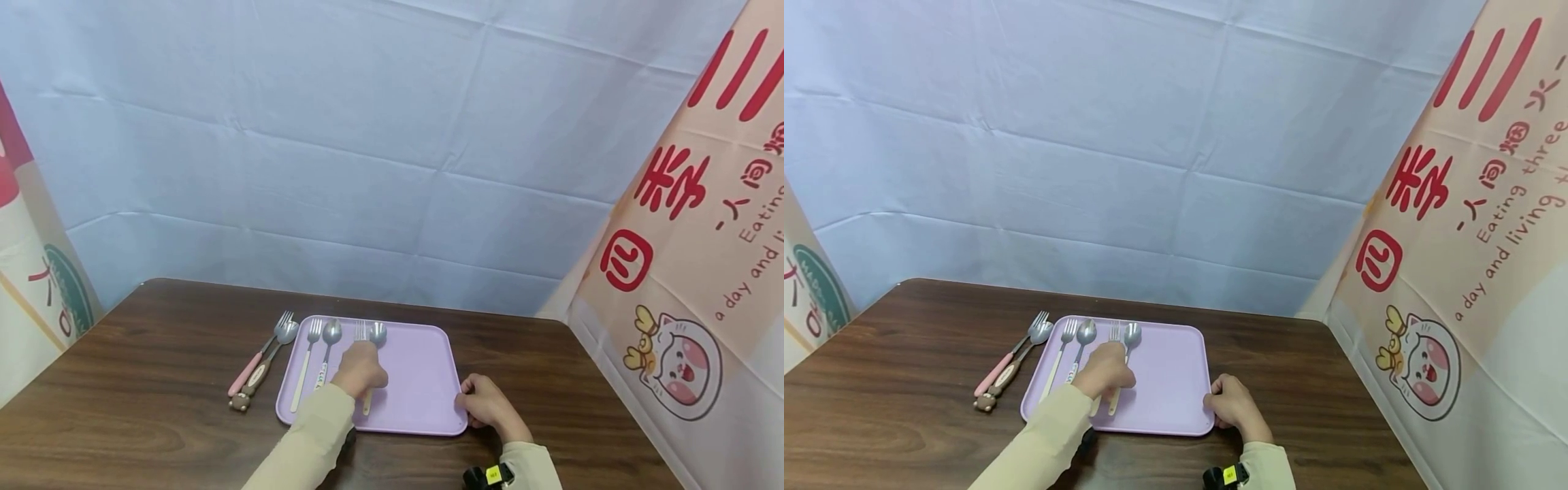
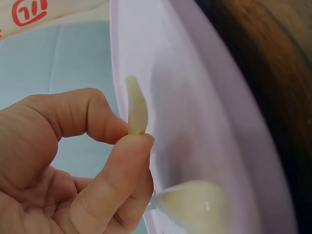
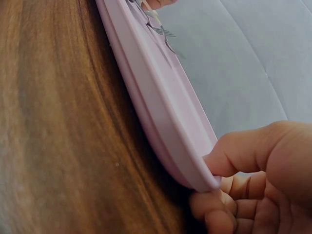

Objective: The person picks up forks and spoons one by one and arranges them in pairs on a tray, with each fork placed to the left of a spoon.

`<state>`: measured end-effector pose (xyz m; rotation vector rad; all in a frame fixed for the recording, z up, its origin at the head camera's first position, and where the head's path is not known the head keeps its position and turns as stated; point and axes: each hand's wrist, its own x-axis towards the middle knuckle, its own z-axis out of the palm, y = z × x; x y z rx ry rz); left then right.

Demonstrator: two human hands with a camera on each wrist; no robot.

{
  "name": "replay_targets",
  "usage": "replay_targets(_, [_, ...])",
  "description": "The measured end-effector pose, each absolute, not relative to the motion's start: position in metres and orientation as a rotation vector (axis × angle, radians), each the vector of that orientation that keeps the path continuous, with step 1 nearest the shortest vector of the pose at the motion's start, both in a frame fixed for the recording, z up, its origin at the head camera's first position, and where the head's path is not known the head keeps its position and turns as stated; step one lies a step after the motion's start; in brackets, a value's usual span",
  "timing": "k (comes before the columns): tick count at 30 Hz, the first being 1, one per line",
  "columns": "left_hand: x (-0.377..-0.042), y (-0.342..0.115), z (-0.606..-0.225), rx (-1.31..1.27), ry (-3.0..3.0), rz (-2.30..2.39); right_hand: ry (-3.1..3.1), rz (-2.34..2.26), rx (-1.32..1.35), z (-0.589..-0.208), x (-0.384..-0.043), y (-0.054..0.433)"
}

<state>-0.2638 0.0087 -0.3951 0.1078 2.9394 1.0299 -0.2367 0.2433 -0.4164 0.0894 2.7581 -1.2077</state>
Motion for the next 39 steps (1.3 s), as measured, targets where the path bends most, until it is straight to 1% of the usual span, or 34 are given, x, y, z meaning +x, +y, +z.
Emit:
replay_targets(17, [-0.262,0.02,-0.398,0.145,3.033,0.882,2.76,-1.213,0.089,-0.414,-0.235,0.242])
replay_targets(39, [-0.265,0.026,-0.402,0.132,3.063,0.882,2.77,-1.203,0.08,-0.415,-0.236,0.242])
